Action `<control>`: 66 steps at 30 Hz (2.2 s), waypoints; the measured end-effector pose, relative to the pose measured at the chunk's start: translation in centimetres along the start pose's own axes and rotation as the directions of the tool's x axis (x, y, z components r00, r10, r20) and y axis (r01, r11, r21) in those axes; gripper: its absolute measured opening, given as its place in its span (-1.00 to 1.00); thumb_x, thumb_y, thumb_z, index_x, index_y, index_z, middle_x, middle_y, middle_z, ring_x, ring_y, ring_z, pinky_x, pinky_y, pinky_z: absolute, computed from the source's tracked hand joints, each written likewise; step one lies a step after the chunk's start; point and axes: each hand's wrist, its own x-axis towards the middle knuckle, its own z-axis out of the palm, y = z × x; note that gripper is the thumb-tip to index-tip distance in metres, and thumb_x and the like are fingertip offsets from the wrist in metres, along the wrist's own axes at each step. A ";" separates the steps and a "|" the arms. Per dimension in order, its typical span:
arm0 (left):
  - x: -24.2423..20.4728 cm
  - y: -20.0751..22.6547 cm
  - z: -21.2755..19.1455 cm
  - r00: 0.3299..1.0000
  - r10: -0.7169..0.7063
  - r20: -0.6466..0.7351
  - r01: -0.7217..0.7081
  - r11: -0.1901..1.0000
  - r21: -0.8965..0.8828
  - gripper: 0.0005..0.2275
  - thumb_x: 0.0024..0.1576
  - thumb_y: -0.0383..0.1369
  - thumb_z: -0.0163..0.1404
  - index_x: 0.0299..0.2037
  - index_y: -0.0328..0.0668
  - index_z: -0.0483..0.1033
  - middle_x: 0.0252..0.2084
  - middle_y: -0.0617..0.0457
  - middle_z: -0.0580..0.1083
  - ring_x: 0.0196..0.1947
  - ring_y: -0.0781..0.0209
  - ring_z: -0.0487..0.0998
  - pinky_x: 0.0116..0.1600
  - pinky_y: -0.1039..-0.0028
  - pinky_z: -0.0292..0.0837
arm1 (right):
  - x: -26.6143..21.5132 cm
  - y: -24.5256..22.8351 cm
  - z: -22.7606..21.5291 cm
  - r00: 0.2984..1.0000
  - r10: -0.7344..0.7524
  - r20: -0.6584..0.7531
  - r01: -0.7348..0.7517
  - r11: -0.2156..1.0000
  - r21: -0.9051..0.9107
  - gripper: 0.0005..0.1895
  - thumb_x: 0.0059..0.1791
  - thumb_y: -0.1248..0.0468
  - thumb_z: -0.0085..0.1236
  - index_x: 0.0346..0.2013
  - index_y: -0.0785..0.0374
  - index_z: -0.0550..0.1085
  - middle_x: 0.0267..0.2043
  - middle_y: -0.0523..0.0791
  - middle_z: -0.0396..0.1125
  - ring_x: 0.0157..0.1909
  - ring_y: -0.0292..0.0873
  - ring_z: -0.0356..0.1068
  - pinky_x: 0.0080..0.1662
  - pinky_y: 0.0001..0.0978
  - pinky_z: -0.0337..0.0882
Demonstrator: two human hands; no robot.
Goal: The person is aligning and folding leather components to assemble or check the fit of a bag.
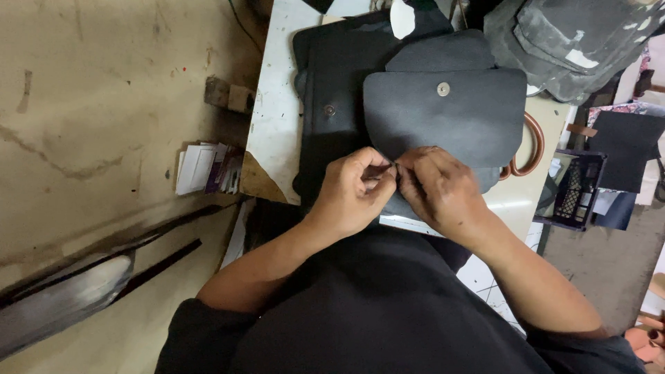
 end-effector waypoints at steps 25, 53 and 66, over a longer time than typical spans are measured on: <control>0.7 1.4 -0.2 0.961 0.271 0.057 -0.277 0.931 0.239 -0.93 -0.04 -0.62 0.07 -0.50 -0.32 0.46 -0.62 -0.13 0.42 -0.56 -0.04 0.58 -0.50 0.38 0.49 | 1.3 -0.1 -2.9 0.942 0.221 0.253 -0.300 0.891 0.340 -0.91 0.06 0.47 0.09 -0.25 0.45 0.54 -0.33 0.12 0.45 -0.26 0.16 0.53 -0.23 -0.17 0.45; -0.4 -1.3 -0.4 0.988 0.107 -0.112 -0.062 0.935 0.348 -0.87 0.10 -0.49 0.00 -0.26 -0.30 0.62 -0.49 -0.25 0.57 -0.44 -0.23 0.65 -0.49 0.28 0.53 | -0.3 0.3 1.1 1.000 -0.011 -0.028 0.014 0.994 0.110 -0.90 -0.01 0.52 0.24 -0.19 0.49 0.55 -0.29 0.08 0.43 -0.25 0.18 0.50 -0.24 -0.13 0.51; -0.4 -1.5 -0.1 0.991 0.137 -0.006 -0.123 0.903 0.411 -0.92 0.16 -0.46 0.06 -0.23 -0.28 0.60 -0.46 -0.17 0.58 -0.50 -0.05 0.66 -0.46 0.36 0.57 | -0.1 -0.5 0.2 1.000 -0.002 -0.008 0.002 1.000 -0.027 -0.92 -0.02 0.49 0.26 -0.24 0.45 0.59 -0.33 0.06 0.44 -0.25 0.14 0.52 -0.26 -0.14 0.52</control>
